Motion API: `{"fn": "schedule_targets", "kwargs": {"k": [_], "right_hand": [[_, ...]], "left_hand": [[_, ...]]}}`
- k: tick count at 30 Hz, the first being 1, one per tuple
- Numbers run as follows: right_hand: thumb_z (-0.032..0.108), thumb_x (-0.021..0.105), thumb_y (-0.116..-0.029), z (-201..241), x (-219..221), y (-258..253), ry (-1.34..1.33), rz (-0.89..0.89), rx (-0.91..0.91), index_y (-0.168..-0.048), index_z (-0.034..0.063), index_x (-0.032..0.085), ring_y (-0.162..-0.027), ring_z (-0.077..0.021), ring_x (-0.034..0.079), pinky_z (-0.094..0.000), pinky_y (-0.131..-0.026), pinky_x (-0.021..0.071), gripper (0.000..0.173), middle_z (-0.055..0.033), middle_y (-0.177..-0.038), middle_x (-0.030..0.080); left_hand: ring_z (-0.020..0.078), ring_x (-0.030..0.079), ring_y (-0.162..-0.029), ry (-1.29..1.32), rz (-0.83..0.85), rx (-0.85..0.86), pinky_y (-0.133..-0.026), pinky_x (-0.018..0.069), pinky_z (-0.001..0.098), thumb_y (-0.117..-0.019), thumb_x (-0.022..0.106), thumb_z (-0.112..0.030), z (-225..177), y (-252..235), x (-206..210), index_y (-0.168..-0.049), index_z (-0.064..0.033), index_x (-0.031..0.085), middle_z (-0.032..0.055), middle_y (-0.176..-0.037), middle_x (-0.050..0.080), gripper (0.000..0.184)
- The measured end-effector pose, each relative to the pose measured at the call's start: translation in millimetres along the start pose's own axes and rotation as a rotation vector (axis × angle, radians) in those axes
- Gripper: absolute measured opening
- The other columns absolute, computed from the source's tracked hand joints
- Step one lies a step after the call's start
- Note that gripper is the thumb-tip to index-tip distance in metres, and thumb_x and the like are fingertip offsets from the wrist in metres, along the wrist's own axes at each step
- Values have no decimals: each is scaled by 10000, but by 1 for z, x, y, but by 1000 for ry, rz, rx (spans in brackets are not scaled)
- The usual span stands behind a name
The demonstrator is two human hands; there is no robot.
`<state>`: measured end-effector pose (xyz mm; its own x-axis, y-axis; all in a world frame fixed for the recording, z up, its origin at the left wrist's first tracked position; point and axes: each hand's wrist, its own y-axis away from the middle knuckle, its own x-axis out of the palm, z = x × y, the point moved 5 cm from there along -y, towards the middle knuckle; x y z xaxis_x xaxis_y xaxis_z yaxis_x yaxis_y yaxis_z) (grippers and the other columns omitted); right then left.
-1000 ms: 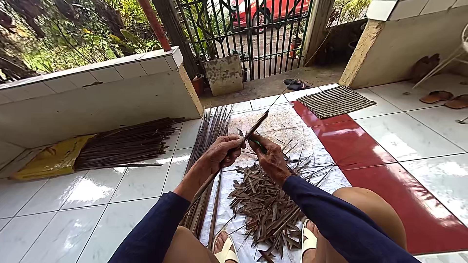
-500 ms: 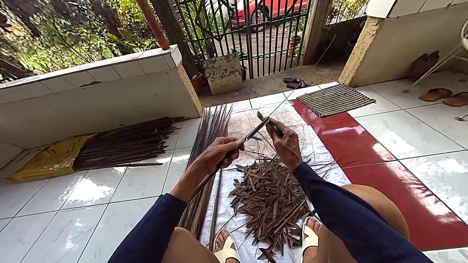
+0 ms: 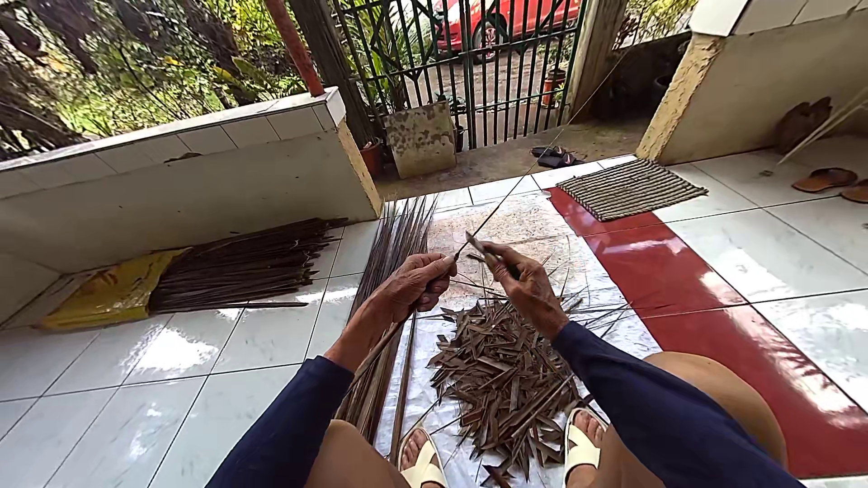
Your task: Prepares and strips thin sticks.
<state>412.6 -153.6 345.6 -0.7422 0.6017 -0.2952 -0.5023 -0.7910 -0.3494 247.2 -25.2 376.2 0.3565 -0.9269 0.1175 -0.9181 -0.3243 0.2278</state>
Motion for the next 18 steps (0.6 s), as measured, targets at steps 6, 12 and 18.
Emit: {"fn": "schedule_targets", "kwargs": {"k": [6,12,18], "right_hand": [[411,558,-1058,-2,18,6,-23,118,26,-1354,300,686,-662,-96,554,-321,-659,490,342,19,-825,660],[466,543,-1052,-6,18,8,80,42,-10,-1351,338,683,-949,-70,679,-387,-876,557,355,74,-1145,737],[465,547,-1048,0,15,8,190,-62,-54,-1333,368,690,-1012,-84,686,-432,-880,564,333,85,-1173,731]], "left_hand": [[44,398,-445,21,29,12,-411,355,171,-1121,409,-328,0,-7,7,-986,-71,610,-36,-614,423,352],[26,357,-420,139,149,-59,-389,319,156,-1121,371,-328,3,-5,10,-953,-92,599,-57,-598,392,368],[24,368,-427,195,184,-64,-394,333,152,-1115,348,-293,2,-5,13,-966,-92,595,-52,-621,419,351]]}}
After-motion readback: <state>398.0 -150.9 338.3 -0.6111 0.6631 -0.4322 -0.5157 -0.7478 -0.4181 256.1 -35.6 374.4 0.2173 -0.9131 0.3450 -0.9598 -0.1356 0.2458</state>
